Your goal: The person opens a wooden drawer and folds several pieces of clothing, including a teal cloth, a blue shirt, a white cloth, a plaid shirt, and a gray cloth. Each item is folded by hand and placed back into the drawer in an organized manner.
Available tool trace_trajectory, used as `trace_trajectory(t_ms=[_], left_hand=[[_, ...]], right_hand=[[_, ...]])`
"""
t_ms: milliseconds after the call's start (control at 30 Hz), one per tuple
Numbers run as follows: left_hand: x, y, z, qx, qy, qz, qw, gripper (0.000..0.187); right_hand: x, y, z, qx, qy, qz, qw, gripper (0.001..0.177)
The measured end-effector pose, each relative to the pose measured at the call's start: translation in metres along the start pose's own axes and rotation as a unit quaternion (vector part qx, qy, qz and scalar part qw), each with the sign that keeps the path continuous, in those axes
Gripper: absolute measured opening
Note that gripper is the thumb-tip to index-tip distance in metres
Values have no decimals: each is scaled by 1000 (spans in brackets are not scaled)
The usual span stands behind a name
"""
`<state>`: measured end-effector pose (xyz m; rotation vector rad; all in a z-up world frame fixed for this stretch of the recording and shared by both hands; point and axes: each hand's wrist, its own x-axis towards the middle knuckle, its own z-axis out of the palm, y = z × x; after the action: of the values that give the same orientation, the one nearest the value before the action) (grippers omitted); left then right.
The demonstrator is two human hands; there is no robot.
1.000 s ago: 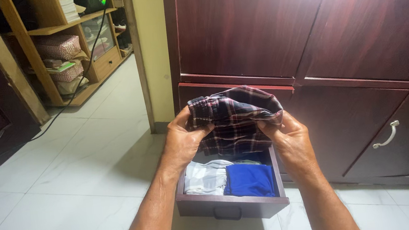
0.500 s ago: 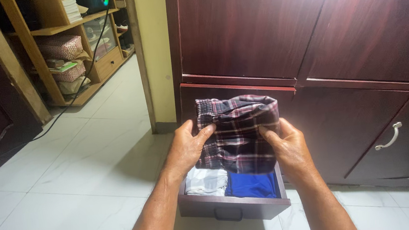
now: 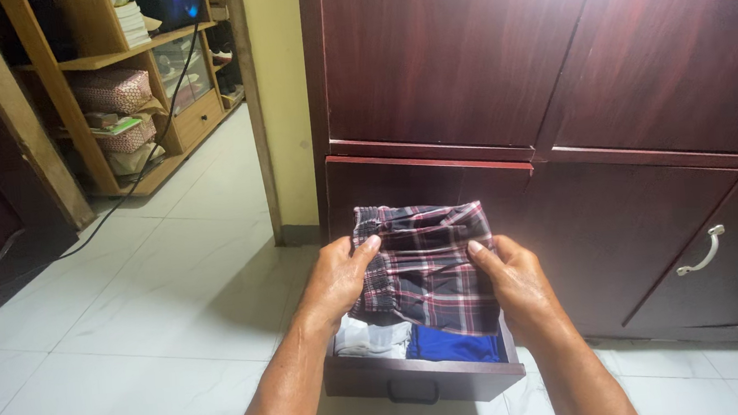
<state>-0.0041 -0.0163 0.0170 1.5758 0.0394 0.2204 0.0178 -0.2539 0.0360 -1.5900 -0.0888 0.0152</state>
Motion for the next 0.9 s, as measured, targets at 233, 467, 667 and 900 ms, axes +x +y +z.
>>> trace_trajectory(t_ms=[233, 467, 667, 900], left_hand=[[11, -17, -4, -94, -31, -18, 995, 32], [2, 1, -5, -95, -1, 5, 995, 31], [-6, 15, -6, -103, -3, 0, 995, 31], [3, -5, -4, -114, -10, -12, 993, 25]], right_hand=[[-2, -6, 2, 16, 1, 37, 999, 38], [-3, -6, 4, -31, -16, 17, 999, 42], [-2, -1, 6, -83, -2, 2, 997, 35], [1, 10, 9, -97, 23, 18, 995, 31]])
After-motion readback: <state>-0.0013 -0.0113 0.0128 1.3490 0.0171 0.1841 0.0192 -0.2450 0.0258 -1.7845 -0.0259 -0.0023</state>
